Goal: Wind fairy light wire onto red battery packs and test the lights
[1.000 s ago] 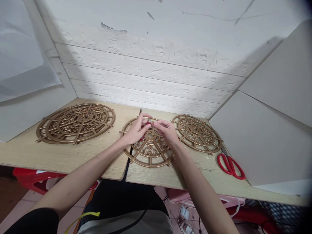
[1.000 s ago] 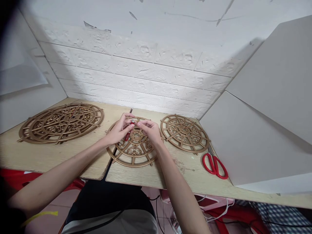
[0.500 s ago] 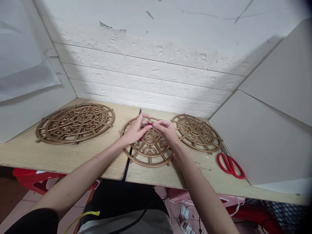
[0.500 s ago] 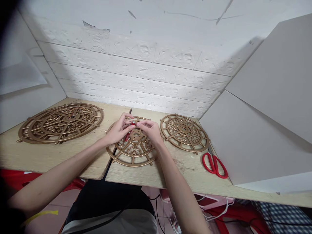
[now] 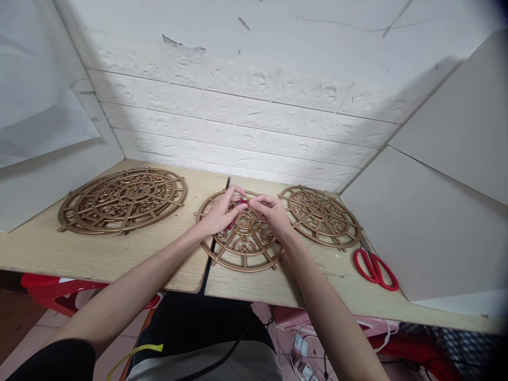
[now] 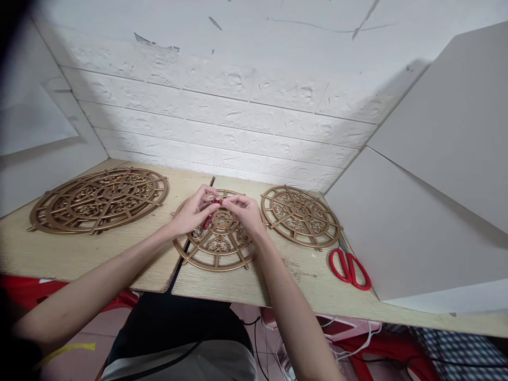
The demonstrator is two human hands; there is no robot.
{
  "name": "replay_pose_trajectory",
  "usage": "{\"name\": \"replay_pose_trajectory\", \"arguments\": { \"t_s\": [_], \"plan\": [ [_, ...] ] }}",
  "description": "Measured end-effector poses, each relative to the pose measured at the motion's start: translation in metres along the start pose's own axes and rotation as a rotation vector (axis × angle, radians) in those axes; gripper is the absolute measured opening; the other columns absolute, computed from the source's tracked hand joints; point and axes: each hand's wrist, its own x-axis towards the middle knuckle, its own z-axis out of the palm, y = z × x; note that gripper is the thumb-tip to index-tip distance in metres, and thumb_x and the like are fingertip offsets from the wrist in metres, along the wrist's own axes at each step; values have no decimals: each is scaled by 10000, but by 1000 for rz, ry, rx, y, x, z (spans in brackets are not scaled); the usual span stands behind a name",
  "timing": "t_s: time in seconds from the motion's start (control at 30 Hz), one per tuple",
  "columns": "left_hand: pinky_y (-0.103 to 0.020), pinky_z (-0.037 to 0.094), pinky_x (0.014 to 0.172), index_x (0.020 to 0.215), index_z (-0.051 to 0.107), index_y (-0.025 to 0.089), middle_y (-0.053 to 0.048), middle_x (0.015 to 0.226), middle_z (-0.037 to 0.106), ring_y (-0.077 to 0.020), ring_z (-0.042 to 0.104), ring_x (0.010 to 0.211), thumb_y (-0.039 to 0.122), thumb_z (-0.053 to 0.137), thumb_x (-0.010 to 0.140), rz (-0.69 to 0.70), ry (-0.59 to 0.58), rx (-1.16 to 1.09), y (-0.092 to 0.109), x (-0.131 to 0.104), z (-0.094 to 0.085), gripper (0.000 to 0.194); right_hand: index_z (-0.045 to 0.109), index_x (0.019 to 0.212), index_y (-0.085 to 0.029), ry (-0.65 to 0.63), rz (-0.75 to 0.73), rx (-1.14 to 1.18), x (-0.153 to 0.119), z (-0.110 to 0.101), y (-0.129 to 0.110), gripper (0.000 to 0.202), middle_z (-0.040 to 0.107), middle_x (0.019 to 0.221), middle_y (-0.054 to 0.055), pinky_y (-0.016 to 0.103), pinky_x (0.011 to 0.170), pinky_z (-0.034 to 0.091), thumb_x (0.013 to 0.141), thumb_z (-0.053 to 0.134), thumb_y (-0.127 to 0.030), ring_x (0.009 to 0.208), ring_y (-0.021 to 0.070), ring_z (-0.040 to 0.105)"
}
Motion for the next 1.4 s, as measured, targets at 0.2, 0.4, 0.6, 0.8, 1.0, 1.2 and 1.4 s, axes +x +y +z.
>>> {"name": "replay_pose_trajectory", "arguments": {
  "t_s": [0.2,0.4,0.6,0.8,1.0,1.2,1.4],
  "plan": [
    [-210,389,569,988,460,207,19,737,584,-105,533,616,355,520,856,-6,5,2,2,0,-1,208,678,698,-161,5,-5,-20,1,-1,0,263,488,499,-48,223,448,203,608,772,-390,455,61,306],
    [-200,398,519,962,464,212,28,693,562,-99,535,564,343,528,848,-63,-6,-85,2,1,-1,185,687,728,-173,25,-55,-27,3,0,3,225,592,611,-18,226,513,333,638,757,-367,528,82,427],
    [-220,448,509,933,408,224,27,734,612,-101,552,546,359,598,802,-175,31,-516,3,5,0,267,678,725,-197,89,-193,80,4,-1,5,148,622,728,-7,255,720,425,673,737,-322,697,115,526],
    [-249,506,591,865,418,200,-38,903,675,-86,581,604,201,615,792,-411,315,-857,-2,11,-9,210,653,767,-203,-44,-144,71,-3,1,-3,193,506,570,-37,225,517,328,699,722,-369,525,90,418],
    [-214,527,564,727,443,147,-69,857,669,-83,605,590,69,510,839,-689,454,-1029,-3,15,-14,152,675,767,-176,-178,-167,-261,-8,9,0,238,364,496,-62,230,468,199,730,695,-410,464,73,255],
    [-212,554,588,692,450,128,-82,820,666,-99,631,619,49,443,871,-729,514,-1086,2,16,-12,196,705,758,-152,-216,-227,-420,-7,10,7,264,322,496,-64,226,476,200,733,688,-414,478,70,247],
    [-226,567,614,707,475,122,-78,787,655,-101,626,621,56,443,873,-738,539,-1089,1,17,-11,182,720,785,-161,-200,-286,-580,-8,10,9,287,529,550,-15,229,497,280,764,648,-438,507,99,394]
  ]
}}
